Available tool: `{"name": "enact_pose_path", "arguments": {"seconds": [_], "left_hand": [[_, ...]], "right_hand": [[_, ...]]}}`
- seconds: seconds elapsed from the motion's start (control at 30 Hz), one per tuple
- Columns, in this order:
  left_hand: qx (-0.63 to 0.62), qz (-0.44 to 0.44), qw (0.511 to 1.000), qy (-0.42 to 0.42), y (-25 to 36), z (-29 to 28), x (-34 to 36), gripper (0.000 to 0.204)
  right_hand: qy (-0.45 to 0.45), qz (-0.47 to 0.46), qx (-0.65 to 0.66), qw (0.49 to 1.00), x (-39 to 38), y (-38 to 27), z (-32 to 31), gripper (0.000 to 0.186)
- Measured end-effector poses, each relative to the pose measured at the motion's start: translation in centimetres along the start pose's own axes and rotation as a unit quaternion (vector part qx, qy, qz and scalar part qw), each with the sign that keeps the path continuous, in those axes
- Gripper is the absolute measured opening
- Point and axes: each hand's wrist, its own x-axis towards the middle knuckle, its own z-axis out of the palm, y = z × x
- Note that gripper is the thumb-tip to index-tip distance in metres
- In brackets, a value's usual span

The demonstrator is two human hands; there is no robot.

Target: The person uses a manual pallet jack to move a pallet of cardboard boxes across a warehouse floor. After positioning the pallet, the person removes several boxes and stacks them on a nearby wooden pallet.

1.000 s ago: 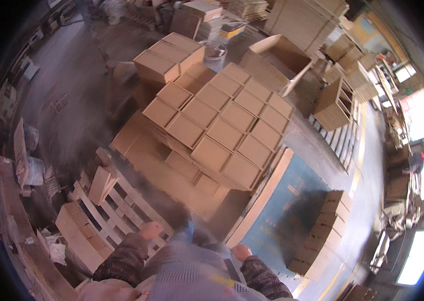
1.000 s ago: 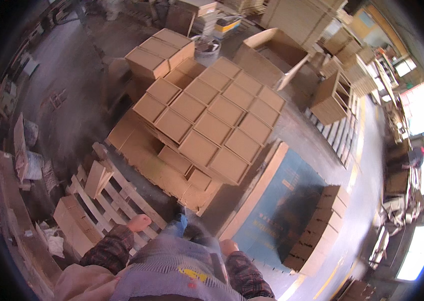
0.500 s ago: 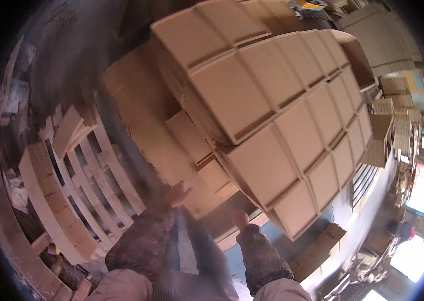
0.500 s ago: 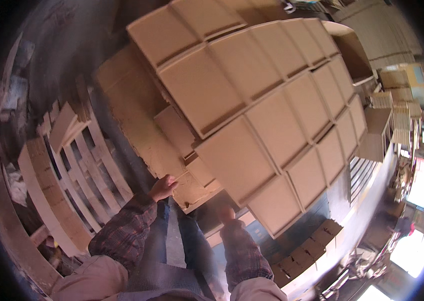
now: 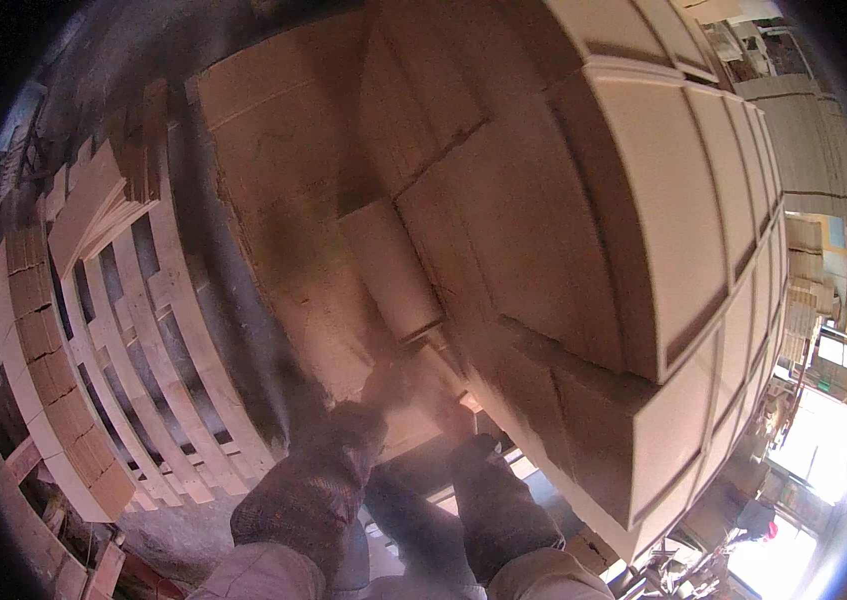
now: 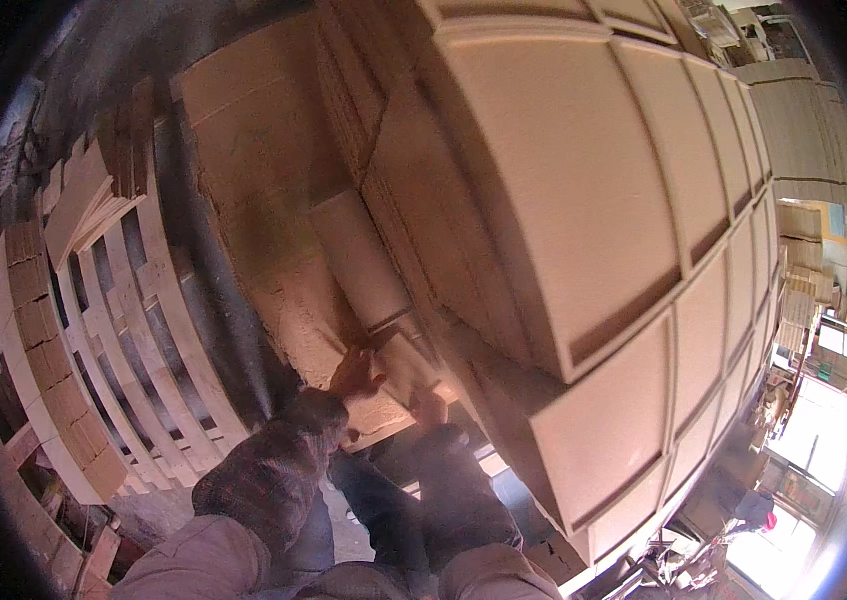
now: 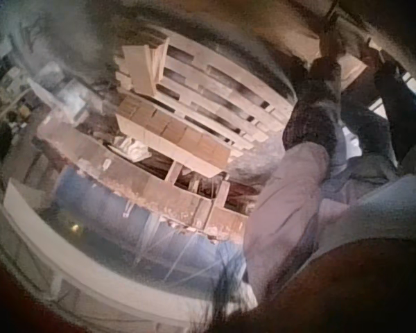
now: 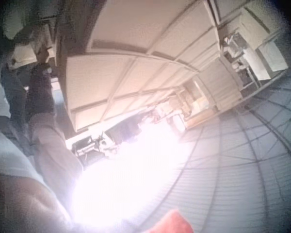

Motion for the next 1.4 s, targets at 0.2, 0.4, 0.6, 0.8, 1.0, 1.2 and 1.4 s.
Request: {"name": "enact_pose_path", "arguments": {"seconds": [0.2, 0.4, 0.6, 0.8, 1.0, 1.2, 1.4], "left_hand": [[-0.156, 0.248, 0.954, 0.061, -9.3, -5.6, -8.1, 0.028], [-0.367, 0.119, 0.920, -0.070, -14.7, -18.5, -15.9, 0.028], [-0.493, 0.053, 0.851, -0.172, -9.0, -35.1, -24.5, 0.027], [-0.493, 0.225, 0.811, -0.220, 3.0, -42.0, -28.8, 0.035], [-0.453, 0.281, 0.789, -0.306, 8.5, -41.4, -28.3, 0.029], [-0.404, 0.230, 0.840, -0.280, 12.7, -37.8, -29.1, 0.029], [-0.373, 0.180, 0.863, -0.289, 17.9, -34.8, -31.0, 0.029]], "right_hand": [[-0.050, -0.045, -0.299, 0.952, -12.9, -4.2, 8.5, 0.024], [-0.144, -0.052, -0.359, 0.921, -30.4, -8.0, 17.7, 0.024], [-0.144, 0.065, -0.191, 0.969, -46.2, -16.1, 25.1, 0.040], [-0.033, -0.110, -0.172, 0.978, -52.2, -24.7, 21.3, 0.030], [0.256, -0.316, -0.188, 0.894, -49.9, -38.0, 4.7, 0.022], [0.281, -0.364, -0.137, 0.877, -44.6, -55.7, -7.9, 0.024], [0.329, -0.317, -0.239, 0.857, -36.4, -64.5, -11.5, 0.026]]}}
